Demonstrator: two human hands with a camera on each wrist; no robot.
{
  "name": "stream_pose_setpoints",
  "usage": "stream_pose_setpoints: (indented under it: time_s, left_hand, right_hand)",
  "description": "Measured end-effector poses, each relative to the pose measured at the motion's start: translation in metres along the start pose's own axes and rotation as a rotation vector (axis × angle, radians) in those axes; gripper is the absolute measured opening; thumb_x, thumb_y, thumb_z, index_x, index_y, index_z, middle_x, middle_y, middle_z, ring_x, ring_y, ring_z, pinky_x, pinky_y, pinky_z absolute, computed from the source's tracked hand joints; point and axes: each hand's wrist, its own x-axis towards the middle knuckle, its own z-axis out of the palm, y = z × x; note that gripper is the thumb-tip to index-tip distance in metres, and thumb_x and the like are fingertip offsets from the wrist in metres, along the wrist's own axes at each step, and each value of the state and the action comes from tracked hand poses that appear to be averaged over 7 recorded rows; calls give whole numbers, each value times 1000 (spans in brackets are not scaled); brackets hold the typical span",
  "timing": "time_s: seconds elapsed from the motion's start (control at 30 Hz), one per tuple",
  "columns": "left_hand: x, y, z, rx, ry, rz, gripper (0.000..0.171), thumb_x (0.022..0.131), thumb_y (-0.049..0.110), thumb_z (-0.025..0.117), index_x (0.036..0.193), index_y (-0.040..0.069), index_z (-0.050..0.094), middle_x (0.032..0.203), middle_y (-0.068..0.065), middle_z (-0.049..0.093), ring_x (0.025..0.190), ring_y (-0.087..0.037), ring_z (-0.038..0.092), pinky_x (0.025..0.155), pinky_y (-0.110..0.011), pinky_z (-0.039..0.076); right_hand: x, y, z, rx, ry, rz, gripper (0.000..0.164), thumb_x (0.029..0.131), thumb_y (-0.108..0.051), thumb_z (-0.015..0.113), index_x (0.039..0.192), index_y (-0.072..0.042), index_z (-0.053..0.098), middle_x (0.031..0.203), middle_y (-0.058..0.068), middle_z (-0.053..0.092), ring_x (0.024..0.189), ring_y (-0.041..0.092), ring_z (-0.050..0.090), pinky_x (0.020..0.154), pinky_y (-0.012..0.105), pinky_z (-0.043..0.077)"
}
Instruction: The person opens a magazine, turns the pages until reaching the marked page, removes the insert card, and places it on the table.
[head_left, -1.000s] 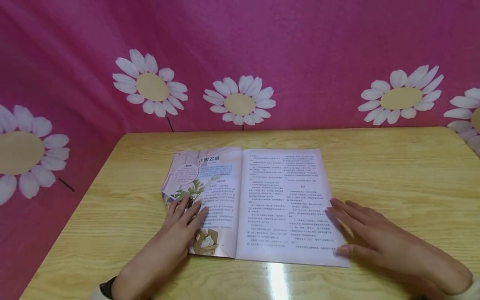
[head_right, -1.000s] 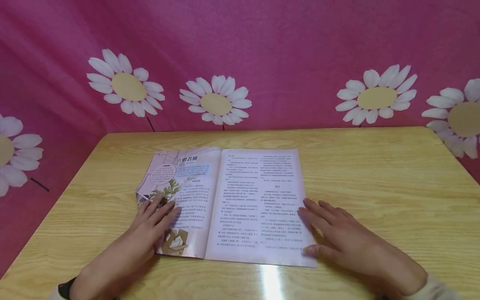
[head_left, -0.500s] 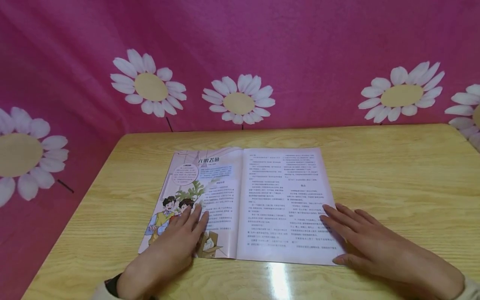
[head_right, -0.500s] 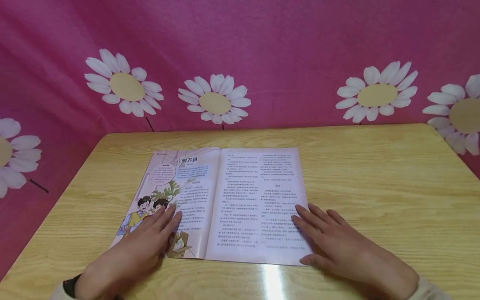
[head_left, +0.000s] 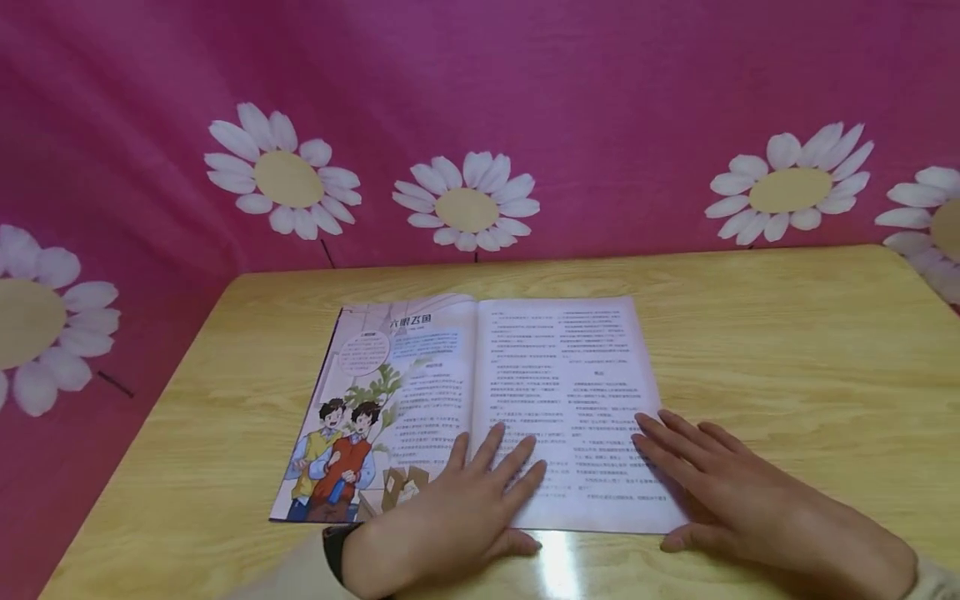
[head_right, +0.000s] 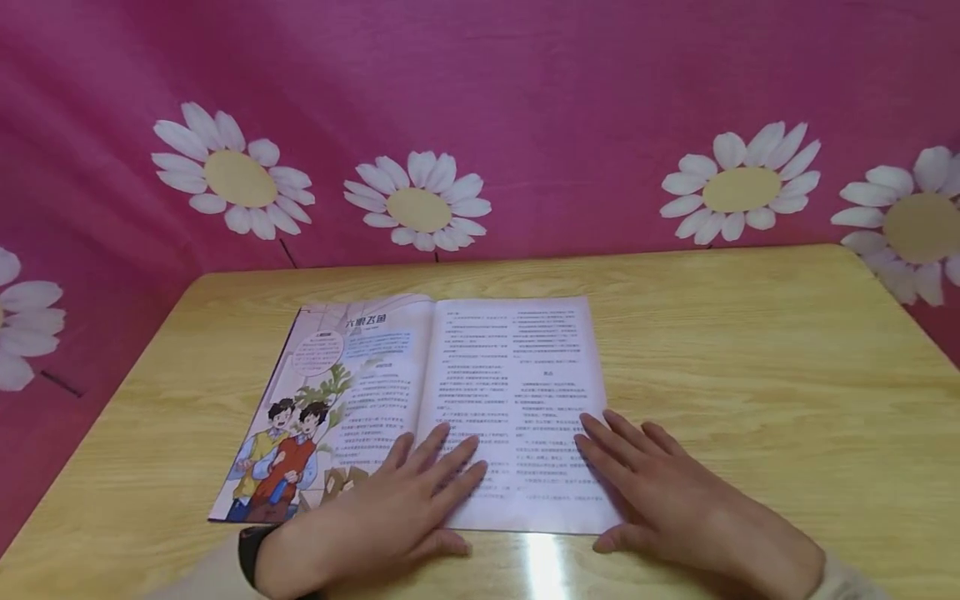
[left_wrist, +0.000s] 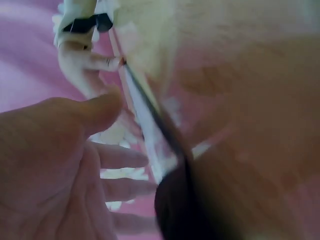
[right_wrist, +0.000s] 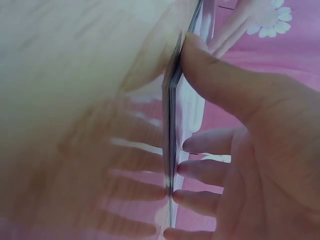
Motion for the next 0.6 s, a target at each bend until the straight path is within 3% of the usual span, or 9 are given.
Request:
stream_pose_setpoints:
  time_s: [0.17, 0.37, 0.6]
  left_hand:
    - [13, 11, 5, -15, -19, -27, 79, 92, 64, 38, 156, 22, 18, 162, -5, 6, 144, -43, 9, 102, -69, 25]
    - [18, 15, 7, 56, -23, -106, 83, 88, 65, 45, 156, 25, 20, 163, -4, 5, 144, -43, 10, 105, -65, 26]
    - [20, 15, 6, 131, 5, -103, 77, 91, 63, 44, 154, 24, 24, 162, -6, 12, 143, -42, 16, 104, -63, 30]
  right_hand:
    - [1, -3, 0, -19, -11, -14, 97, 76, -73, 55, 152, -15, 33, 159, 6, 23, 144, 36, 19, 100, 14, -23]
    - [1, -5, 0, -50, 5, -22, 95, 78, -73, 53, 151, -15, 34, 158, 7, 24, 143, 36, 20, 101, 14, -23]
    - [2, -6, -1, -43, 12, -40, 94, 79, -73, 51, 151, -15, 35, 158, 9, 24, 143, 37, 21, 102, 15, -22]
